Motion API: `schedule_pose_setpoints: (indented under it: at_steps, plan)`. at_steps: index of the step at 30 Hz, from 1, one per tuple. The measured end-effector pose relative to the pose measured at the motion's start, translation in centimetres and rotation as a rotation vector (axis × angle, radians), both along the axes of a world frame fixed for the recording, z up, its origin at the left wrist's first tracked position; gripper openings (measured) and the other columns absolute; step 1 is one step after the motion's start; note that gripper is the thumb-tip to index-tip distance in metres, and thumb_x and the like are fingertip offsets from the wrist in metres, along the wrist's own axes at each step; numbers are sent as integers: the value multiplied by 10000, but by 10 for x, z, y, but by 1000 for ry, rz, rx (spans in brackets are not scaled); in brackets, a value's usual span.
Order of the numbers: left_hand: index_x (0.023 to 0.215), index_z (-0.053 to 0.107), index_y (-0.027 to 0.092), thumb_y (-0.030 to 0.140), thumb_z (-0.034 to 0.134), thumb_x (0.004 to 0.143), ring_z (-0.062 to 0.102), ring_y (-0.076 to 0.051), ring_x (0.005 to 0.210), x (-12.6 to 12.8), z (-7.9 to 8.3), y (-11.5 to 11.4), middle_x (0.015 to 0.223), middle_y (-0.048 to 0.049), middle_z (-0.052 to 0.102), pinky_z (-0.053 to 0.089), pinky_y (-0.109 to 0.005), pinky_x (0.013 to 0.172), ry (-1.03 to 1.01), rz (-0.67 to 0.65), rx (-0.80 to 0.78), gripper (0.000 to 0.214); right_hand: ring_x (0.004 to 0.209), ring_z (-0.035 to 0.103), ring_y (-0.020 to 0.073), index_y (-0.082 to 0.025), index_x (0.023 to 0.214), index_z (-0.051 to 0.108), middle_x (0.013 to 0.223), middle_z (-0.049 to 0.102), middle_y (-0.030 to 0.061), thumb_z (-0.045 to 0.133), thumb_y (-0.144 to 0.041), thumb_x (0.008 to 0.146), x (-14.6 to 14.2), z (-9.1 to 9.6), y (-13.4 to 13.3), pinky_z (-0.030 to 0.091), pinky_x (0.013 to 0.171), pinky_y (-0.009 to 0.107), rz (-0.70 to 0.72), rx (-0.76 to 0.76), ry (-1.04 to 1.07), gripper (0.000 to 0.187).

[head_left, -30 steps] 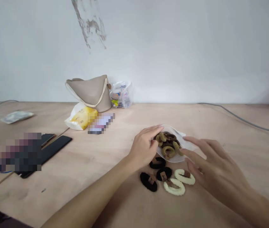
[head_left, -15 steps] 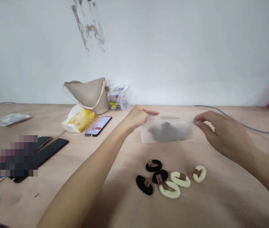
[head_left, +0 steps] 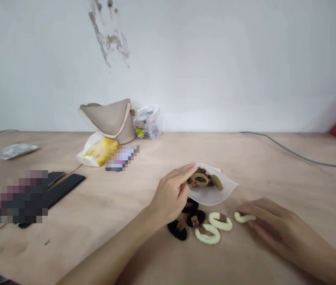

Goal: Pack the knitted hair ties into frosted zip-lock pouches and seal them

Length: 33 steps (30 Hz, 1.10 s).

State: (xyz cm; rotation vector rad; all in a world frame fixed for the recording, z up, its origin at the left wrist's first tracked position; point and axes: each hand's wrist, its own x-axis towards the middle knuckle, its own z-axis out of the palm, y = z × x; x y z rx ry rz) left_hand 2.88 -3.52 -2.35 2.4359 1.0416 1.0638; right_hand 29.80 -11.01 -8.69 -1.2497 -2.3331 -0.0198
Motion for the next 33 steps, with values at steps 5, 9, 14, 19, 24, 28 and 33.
schedule_pose_setpoints:
  at_steps: [5,9,14,19,24,28,33]
  plan:
    - [1239,562,209,-15,368,741,533,-172,1193,0,-6,-1,1277,-42,582,424,-372,1044,-20,-32,46,580,797,645,143,-232,1005,543,958,674,34,512,-150,857,-10,12,3,530,660,242,46,258,4,172]
    - [1248,553,210,-3,372,752,514,-175,1213,0,-8,0,1285,-44,575,413,-379,1053,-11,-28,61,570,881,631,175,-212,974,570,1070,660,68,575,-87,804,-31,37,18,515,761,305,83,485,29,211]
    - [1267,532,162,10,363,769,491,-177,1235,-1,-8,-3,1303,-68,558,406,-374,1060,36,-28,39,546,859,632,183,-186,1038,591,1016,673,80,456,-76,844,-50,32,12,520,713,305,101,432,-20,260]
    - [1284,512,197,-3,367,761,489,-173,1237,1,-9,-4,1318,-50,545,408,-385,1058,34,-38,27,579,708,638,158,-177,988,601,920,696,58,365,-82,861,-53,7,-10,515,609,275,161,363,-85,284]
    - [1285,514,209,-6,371,758,484,-179,1242,2,-9,-7,1313,-42,549,408,-390,1059,36,-18,17,586,686,644,140,-208,915,586,895,688,46,366,-80,843,-47,-3,-5,514,587,238,167,297,-113,264]
    - [1280,518,187,5,363,765,473,-177,1251,1,-8,-8,1323,-45,540,400,-380,1066,57,-12,0,568,699,650,139,-228,928,581,867,671,37,382,-96,818,-45,-3,-5,525,575,233,38,137,-58,263]
    - [1278,517,200,13,362,764,469,-172,1255,0,-9,-8,1322,-36,541,398,-379,1066,52,-16,-6,568,668,650,129,-233,901,588,836,674,16,463,-139,836,-38,5,-10,521,554,209,93,190,-57,170]
